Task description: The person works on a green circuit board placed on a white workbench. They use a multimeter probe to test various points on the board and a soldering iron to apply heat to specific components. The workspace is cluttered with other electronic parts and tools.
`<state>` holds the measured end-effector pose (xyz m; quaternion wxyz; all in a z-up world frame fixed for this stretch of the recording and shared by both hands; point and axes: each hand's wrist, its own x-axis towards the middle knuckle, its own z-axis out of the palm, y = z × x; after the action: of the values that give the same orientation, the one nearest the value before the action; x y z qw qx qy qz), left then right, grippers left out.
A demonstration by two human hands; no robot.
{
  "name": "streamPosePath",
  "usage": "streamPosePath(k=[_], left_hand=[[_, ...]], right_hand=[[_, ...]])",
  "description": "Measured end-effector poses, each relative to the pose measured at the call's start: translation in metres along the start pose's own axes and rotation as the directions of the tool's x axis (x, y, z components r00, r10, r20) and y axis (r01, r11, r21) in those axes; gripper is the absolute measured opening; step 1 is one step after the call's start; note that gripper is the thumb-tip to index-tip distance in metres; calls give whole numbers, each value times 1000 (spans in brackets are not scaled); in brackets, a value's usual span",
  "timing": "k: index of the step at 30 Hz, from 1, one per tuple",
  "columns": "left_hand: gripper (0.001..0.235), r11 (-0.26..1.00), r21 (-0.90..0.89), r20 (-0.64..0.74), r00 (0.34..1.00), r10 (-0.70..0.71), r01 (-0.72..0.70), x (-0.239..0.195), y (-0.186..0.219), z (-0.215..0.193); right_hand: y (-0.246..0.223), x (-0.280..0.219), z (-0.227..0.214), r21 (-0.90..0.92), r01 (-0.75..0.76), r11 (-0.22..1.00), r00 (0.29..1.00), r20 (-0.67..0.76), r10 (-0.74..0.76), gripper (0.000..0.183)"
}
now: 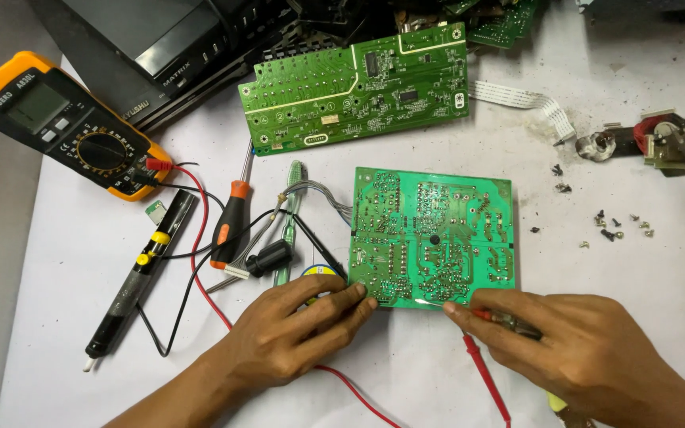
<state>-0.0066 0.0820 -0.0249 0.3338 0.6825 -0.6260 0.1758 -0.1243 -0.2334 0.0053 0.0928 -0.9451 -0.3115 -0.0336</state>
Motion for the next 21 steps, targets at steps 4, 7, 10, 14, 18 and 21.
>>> streamPosePath(k=[4,7,10,14,18,21], left_hand=[[17,1000,13,9,1000,8,-8,0,0,0],[14,1000,13,-10,1000,6,-6,1,-1,1],[14,1000,12,-10,1000,9,-9,1,-1,1],[17,1000,1,-2,1000,-1,1,-1,0,1],[16,1000,6,-6,1000,0,0,-1,-1,1],[16,1000,3,8,1000,-3,3,0,0,0]], right_hand=[[-3,4,-1,7,20,1000,1000,18,-20,65],[-1,4,0,-46,9,999,998,-56,-11,49],[-3,5,0,34,17,999,1000,3,-17,57],[-6,5,-1,0,-11,1000,1000,-12,11,54],[-6,8,0,59,-7,998,1000,-2,8,47],[-6,4,-2,68,-19,998,1000,4,19,49]])
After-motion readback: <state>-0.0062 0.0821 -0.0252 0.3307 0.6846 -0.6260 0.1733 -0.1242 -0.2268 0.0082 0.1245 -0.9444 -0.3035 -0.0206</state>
